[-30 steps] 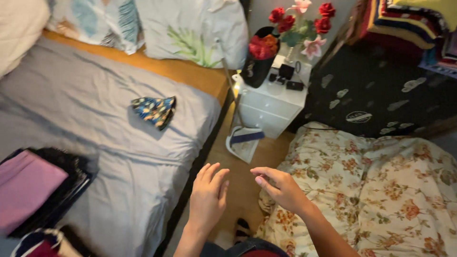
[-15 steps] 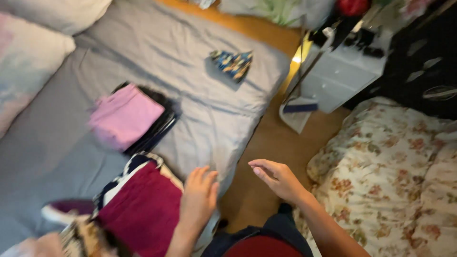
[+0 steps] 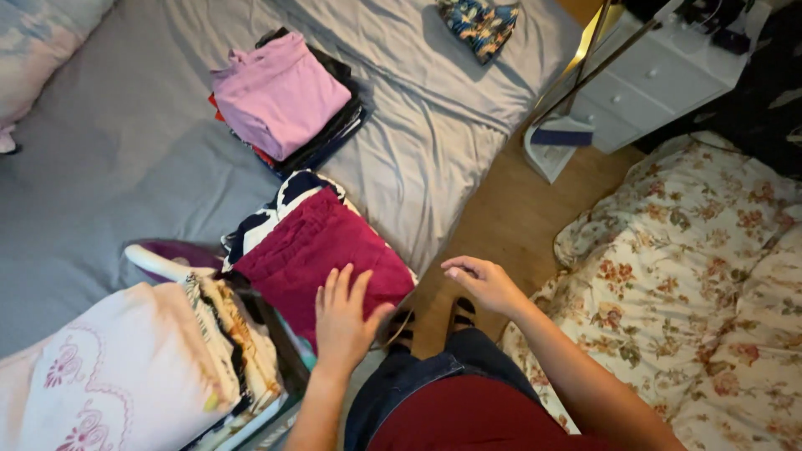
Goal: The person folds various garments, including a yellow shirt, a checkered shirt, a white shirt, and several t-shirts, by hand. They move between a bed and a dark wooden chest, stacking the folded clothes neatly on the chest.
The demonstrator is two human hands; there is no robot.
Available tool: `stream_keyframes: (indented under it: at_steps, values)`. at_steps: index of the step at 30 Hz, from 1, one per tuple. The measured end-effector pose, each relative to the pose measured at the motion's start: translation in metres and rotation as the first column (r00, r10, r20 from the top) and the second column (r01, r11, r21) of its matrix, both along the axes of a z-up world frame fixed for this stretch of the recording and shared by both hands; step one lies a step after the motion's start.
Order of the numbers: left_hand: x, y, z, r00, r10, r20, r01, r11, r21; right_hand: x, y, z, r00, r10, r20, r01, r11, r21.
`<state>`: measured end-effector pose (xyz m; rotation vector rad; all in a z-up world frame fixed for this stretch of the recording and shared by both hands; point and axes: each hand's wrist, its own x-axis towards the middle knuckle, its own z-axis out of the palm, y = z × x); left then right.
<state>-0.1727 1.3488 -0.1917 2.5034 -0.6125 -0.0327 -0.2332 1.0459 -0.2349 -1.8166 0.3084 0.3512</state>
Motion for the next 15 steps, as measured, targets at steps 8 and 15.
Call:
stream_keyframes:
  at_steps: [8, 15]
  values:
    - [-0.014, 0.011, -0.038, 0.968, -0.035, -0.249, 0.159, 0.853, 0.498, -0.009, 0.05, -0.073, 0.93, -0.093, -0.356, 0.154, 0.977, 0.147]
    - [-0.001, 0.007, -0.053, 0.967, 0.001, -0.255, 0.126, 0.866, 0.484, -0.018, 0.069, -0.072, 0.859, -0.05, -0.509, 0.21, 0.941, 0.263]
